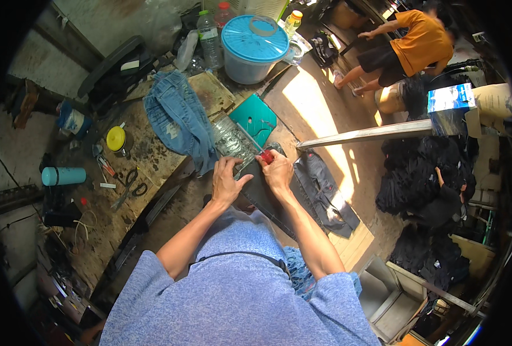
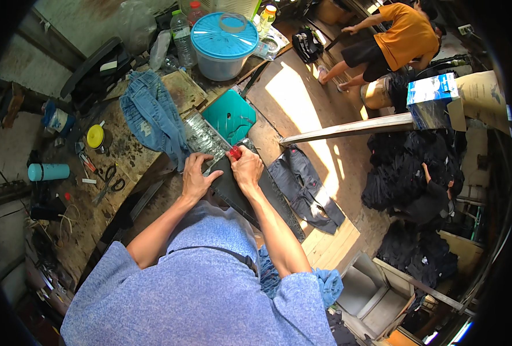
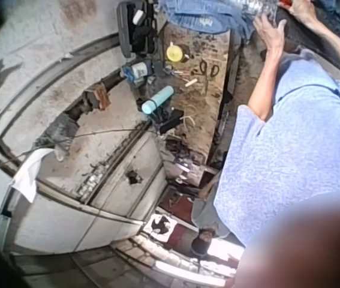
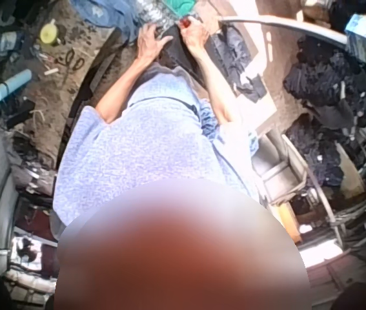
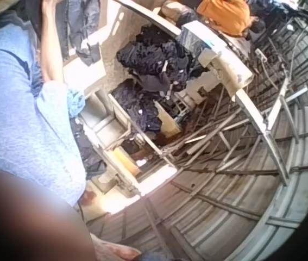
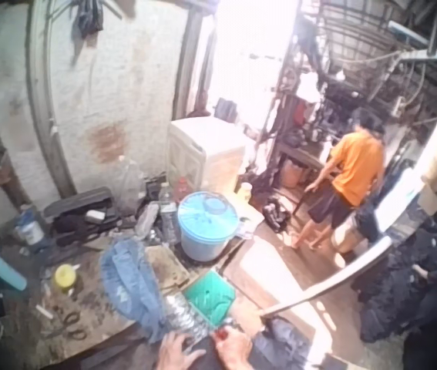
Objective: The person uses a red-handled tool to scrape a black board, then picks up a pair of light blue jeans and scrapes the fabric surface with a small white tool. The person works on the jeans while standing at a cluttered workbench in a workshop.
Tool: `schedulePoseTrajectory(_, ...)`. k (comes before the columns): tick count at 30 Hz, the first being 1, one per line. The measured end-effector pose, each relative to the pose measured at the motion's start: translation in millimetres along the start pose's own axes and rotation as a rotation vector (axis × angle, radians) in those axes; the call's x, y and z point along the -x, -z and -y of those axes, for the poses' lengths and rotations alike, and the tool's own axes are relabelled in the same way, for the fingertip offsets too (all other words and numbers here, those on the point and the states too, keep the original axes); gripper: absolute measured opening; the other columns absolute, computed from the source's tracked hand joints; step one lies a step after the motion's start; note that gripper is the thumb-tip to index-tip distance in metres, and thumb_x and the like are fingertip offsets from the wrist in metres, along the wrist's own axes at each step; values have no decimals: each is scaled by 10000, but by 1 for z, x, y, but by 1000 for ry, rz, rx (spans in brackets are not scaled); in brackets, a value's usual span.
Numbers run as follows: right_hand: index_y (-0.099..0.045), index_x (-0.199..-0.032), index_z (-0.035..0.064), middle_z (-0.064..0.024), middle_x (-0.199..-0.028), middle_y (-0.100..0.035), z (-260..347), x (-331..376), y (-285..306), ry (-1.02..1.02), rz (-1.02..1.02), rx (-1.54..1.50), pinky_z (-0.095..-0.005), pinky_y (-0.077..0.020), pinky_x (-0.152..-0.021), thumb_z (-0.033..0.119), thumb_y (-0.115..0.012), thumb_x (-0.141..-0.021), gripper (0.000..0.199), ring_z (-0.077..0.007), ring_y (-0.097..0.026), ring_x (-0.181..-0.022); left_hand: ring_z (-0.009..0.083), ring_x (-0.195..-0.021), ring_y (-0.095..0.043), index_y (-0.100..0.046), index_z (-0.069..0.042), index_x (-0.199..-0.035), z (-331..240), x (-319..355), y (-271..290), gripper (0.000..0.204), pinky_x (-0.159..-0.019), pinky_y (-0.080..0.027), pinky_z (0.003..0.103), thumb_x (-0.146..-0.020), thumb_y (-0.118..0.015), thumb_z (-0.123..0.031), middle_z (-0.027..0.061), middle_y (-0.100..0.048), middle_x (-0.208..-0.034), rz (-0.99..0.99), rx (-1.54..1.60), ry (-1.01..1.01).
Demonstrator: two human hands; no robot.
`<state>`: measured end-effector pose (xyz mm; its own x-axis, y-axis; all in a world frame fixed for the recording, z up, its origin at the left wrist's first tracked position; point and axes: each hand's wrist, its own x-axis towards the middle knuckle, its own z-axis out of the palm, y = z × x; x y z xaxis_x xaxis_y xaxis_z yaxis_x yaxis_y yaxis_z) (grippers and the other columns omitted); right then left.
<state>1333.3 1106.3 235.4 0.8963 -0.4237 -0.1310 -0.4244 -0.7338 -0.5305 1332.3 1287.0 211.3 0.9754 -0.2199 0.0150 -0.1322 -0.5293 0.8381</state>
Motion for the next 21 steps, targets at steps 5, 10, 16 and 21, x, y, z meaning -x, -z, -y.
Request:
schedulePoseTrajectory(5,-741,-991,97,-120,-926,-746,11,7,-2,226,-32,79,-508,-566,-714,267,-841,-834,252,-394,-733,-853,353,-1206,-534,-718,-98,-1196,-6,-5,-3,514,-1030,-442,468,-748,-933,-228,111,-623,-1246,-5,-48,-42)
schedulePoseTrajectory(10,-717,-983,79,-117,-945,-782,8,4,32,42,101,-69,-456,-589,-716,384,-839,-903,338,-321,-774,-853,329,-1245,-517,-742,-147,-1208,-11,-22,-9,534,-1059,-379,483,-728,-939,-273,87,-630,-1274,-54,-75,-70)
schedulePoseTrajectory(16,-669,-1069,75,-138,-991,-753,-7,5,139,301,111,172,-457,-590,-733,338,-768,-967,299,-360,-758,-868,288,-1236,-527,-826,-201,-1128,-2,-38,-15,387,-1035,-356,471,-775,-906,-337,20,-689,-1234,50,-90,-168)
schedulePoseTrajectory(21,-717,-1130,129,-68,-989,-699,1,17,177,609,135,574,-402,-591,-687,272,-740,-939,240,-260,-725,-854,270,-1233,-524,-871,-224,-972,3,-38,-20,206,-1047,-318,467,-807,-890,-345,-26,-724,-1205,68,-52,-171)
